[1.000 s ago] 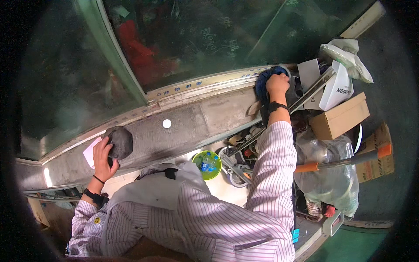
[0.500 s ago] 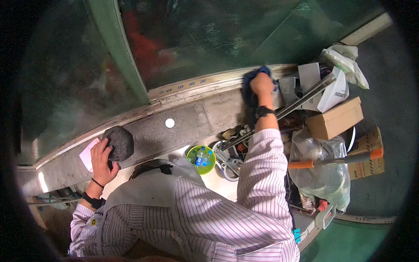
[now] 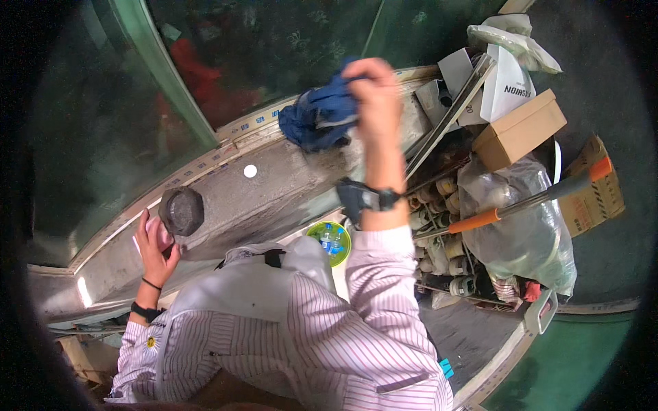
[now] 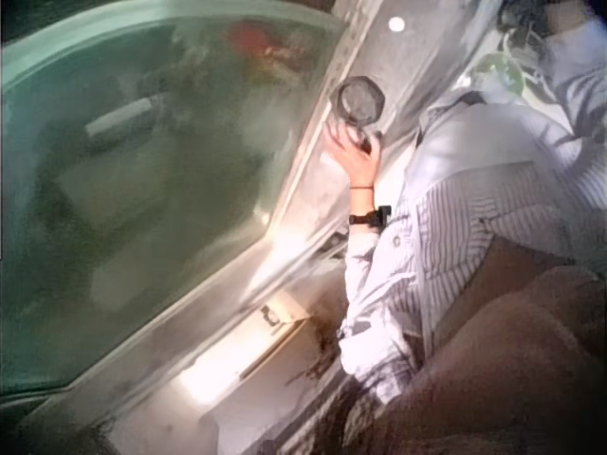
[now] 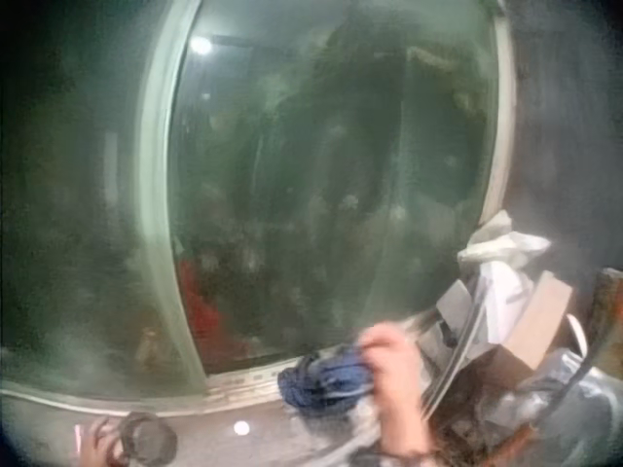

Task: The person wipes the sill and tracks of a window using a cloth and then slides the glass panels back and forth to check the movement.

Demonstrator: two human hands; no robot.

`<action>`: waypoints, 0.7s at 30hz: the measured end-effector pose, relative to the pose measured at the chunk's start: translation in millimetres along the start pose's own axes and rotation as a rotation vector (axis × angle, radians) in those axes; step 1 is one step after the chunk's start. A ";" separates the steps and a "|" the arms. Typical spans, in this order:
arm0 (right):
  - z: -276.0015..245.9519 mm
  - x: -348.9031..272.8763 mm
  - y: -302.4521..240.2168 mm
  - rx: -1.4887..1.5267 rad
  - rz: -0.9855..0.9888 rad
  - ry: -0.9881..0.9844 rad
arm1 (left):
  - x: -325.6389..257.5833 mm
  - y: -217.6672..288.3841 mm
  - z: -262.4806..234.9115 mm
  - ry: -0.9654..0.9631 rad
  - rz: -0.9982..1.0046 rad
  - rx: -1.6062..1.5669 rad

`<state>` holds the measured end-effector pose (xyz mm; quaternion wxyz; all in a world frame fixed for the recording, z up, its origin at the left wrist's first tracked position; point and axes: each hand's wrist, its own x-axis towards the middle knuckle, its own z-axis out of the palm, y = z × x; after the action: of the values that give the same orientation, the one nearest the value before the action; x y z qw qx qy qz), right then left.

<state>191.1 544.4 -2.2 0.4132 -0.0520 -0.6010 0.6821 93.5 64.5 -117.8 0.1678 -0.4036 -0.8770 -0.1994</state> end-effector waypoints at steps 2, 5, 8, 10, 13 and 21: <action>-26.8 -22.7 -66.8 0.046 -0.271 0.212 | 2.1 11.8 -21.7 0.014 0.156 0.020; -29.8 -70.5 -118.9 0.143 -0.562 0.485 | 19.9 47.0 -38.2 -0.017 0.295 -0.209; -25.4 -123.3 -157.5 -0.188 -0.860 0.618 | 72.9 94.3 -12.7 -0.139 0.494 -0.444; -21.2 -138.8 -157.4 -0.258 -0.928 0.647 | 94.1 130.0 13.1 -0.183 0.534 -0.570; -21.9 -158.7 -184.0 -0.307 -0.927 0.693 | 123.0 173.7 59.4 -0.292 0.613 -0.768; -71.6 -244.8 -80.2 0.039 0.483 0.426 | 174.0 255.2 173.3 -0.702 0.134 -0.866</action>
<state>431.8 441.7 -56.7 0.3571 -0.3270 -0.4581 0.7454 160.6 411.9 -133.6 -0.3029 -0.5325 -0.6908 -0.3841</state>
